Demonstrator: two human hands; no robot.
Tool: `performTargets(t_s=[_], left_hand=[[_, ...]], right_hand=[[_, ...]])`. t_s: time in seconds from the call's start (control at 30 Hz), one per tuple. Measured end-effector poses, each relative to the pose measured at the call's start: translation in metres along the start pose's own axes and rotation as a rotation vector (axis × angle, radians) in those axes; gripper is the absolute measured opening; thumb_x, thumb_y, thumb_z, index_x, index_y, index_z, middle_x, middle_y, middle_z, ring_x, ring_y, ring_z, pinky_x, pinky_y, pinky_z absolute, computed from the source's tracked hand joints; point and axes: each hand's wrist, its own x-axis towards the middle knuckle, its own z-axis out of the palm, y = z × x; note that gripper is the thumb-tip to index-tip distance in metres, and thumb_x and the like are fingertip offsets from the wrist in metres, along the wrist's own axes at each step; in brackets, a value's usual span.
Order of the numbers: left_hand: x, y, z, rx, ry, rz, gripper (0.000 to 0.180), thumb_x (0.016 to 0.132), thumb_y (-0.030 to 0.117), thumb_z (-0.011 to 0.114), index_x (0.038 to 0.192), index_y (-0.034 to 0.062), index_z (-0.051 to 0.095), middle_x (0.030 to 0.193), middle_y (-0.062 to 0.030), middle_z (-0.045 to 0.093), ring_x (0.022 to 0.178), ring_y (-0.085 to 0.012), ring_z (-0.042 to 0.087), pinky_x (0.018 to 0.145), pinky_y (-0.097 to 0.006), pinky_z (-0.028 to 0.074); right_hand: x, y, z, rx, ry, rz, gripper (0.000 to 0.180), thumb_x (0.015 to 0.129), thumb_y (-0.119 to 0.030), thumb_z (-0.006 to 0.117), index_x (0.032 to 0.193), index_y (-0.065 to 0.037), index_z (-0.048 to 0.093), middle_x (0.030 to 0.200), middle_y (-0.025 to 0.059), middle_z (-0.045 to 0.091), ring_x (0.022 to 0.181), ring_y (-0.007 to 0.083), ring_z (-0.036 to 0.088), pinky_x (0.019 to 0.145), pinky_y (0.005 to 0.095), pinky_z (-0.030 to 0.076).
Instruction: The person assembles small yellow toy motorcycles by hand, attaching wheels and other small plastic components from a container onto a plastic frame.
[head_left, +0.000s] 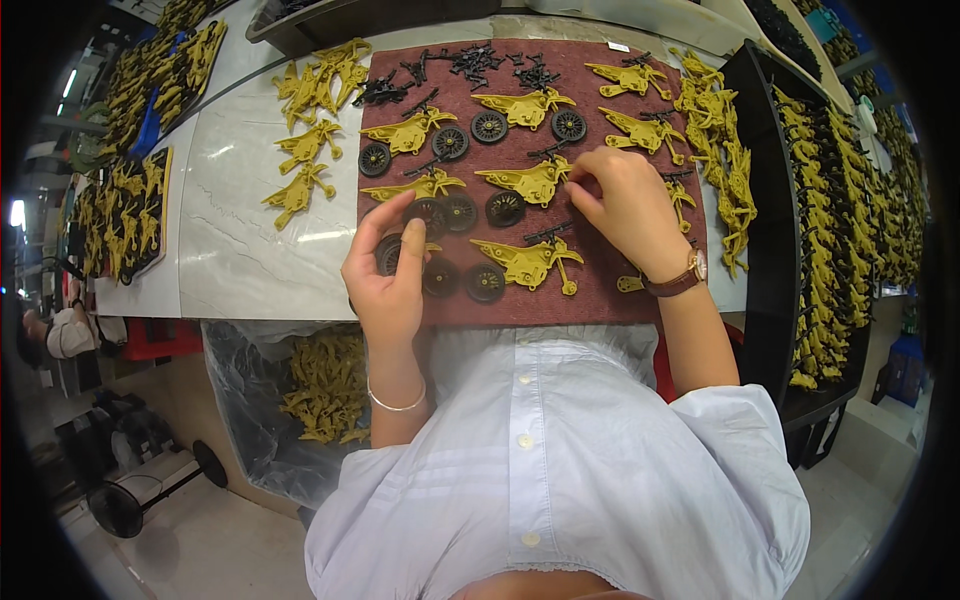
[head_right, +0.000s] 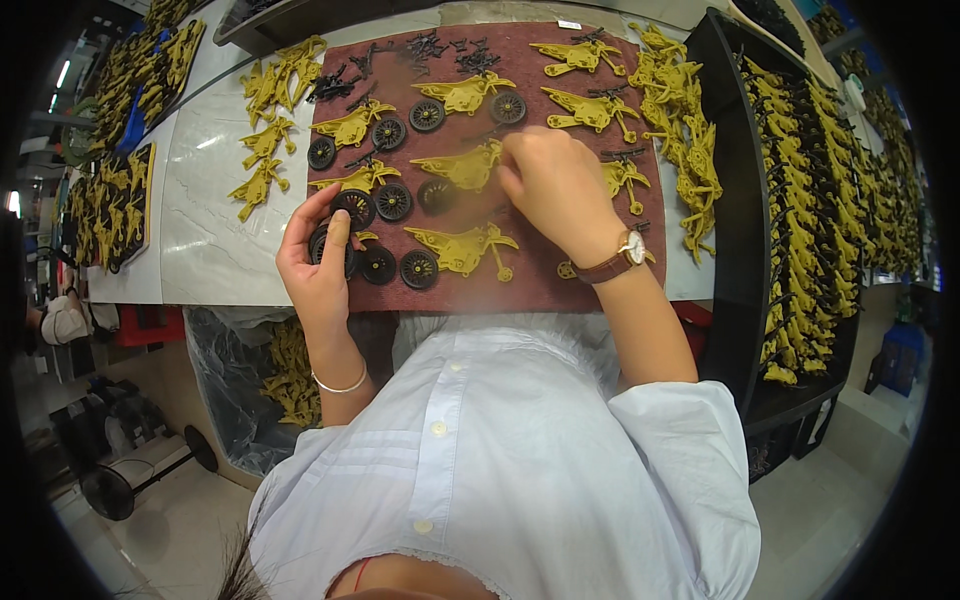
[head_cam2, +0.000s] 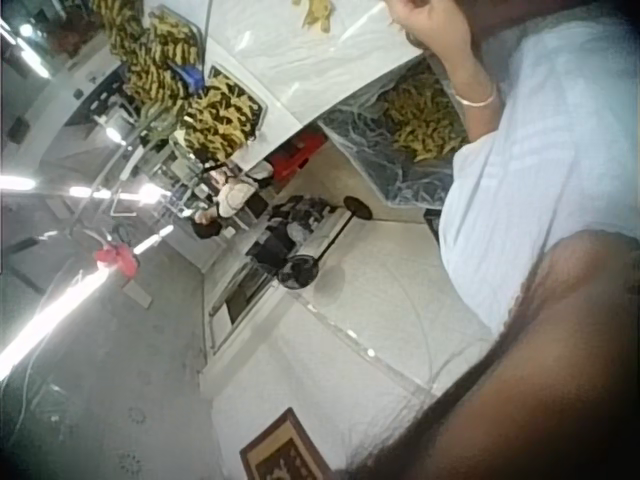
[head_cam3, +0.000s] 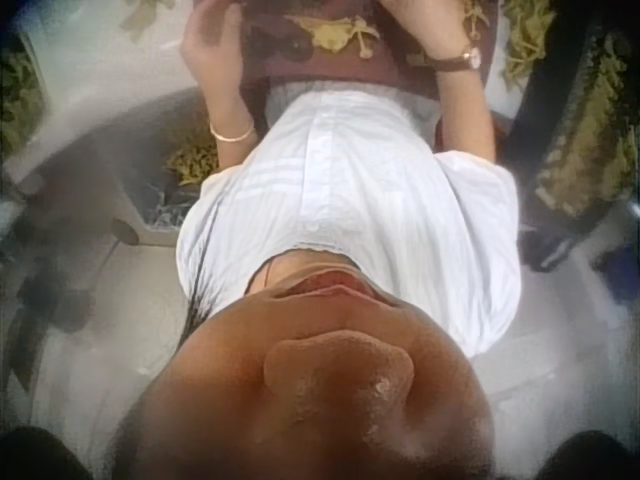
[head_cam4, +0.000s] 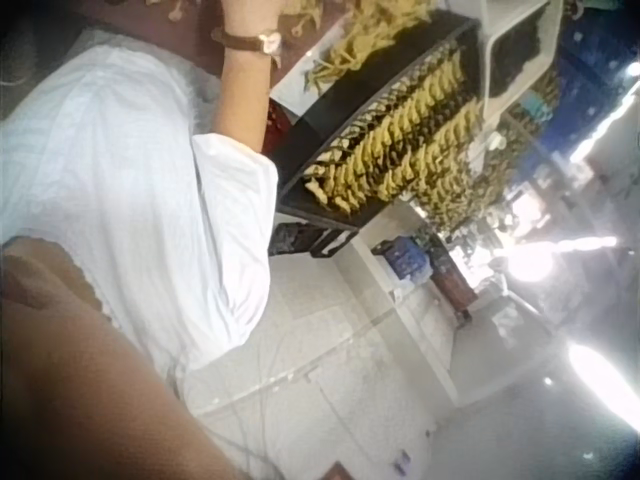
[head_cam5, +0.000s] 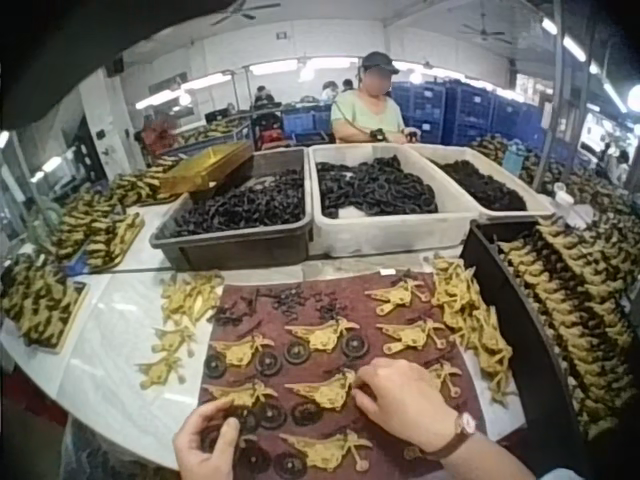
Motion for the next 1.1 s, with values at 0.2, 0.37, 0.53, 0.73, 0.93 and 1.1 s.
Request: performTargets(t_s=[0.2,0.37,0.53,0.73,0.93,1.1], left_hand=[[-0.005,-0.006,-0.002,0.055,-0.011,0.007,0.028,0.090,0.002,0.063,0.117,-0.0037,0.062,0.096,-0.0058,0.065,0.075,-0.0059,0.056,0.067,-0.019,0.046],[-0.007,-0.018,-0.012,0.135,0.007,0.116,0.028,0.090,0.001,0.063,0.117,-0.0046,0.061,0.098,-0.0068,0.065,0.084,-0.0081,0.061,0.072,-0.021,0.050],[-0.010,-0.020,-0.015,0.014,0.008,-0.011,0.028,0.090,0.002,0.064,0.118,-0.0046,0.061,0.098,-0.0072,0.065,0.081,-0.0073,0.060,0.066,-0.020,0.050],[-0.011,-0.012,-0.007,-0.276,-0.001,-0.138,0.031,0.089,0.001,0.065,0.119,-0.0047,0.060,0.096,-0.0081,0.065,0.074,-0.0072,0.058,0.060,-0.020,0.048],[-0.003,-0.010,0.011,-0.059,-0.064,-0.097,0.029,0.084,0.003,0.071,0.112,-0.0021,0.065,0.099,-0.0069,0.066,0.086,-0.0102,0.061,0.075,-0.023,0.049],[0.008,0.009,0.036,0.078,-0.231,0.080,0.023,0.086,0.004,0.069,0.109,-0.0005,0.068,0.093,-0.0045,0.069,0.080,-0.0091,0.062,0.074,-0.023,0.049]], right_hand=[[0.015,-0.022,0.019,0.105,-0.003,-0.244,0.020,0.080,-0.013,0.072,0.096,-0.002,0.066,0.091,0.0106,0.057,0.089,0.0289,0.058,0.078,0.0387,0.049],[0.024,-0.025,0.019,0.153,-0.101,-0.229,0.016,0.081,-0.012,0.072,0.093,-0.002,0.067,0.089,0.0105,0.056,0.090,0.0292,0.057,0.080,0.0394,0.047],[0.031,-0.025,0.027,0.199,-0.101,-0.251,0.017,0.081,-0.014,0.072,0.091,-0.002,0.066,0.089,0.0108,0.057,0.091,0.0295,0.057,0.080,0.0391,0.047],[0.029,-0.024,0.024,0.113,0.003,-0.209,0.020,0.081,-0.017,0.072,0.092,-0.002,0.066,0.089,0.0112,0.060,0.087,0.0286,0.059,0.077,0.0379,0.048],[0.014,-0.028,-0.006,0.676,-0.201,0.011,0.022,0.088,-0.018,0.071,0.102,-0.001,0.067,0.093,0.0038,0.067,0.081,0.0068,0.062,0.068,0.0226,0.049],[0.007,-0.011,-0.009,0.932,-0.169,-0.041,0.018,0.089,-0.008,0.067,0.104,0.001,0.065,0.090,0.0009,0.067,0.083,0.0056,0.062,0.070,0.0203,0.049]])
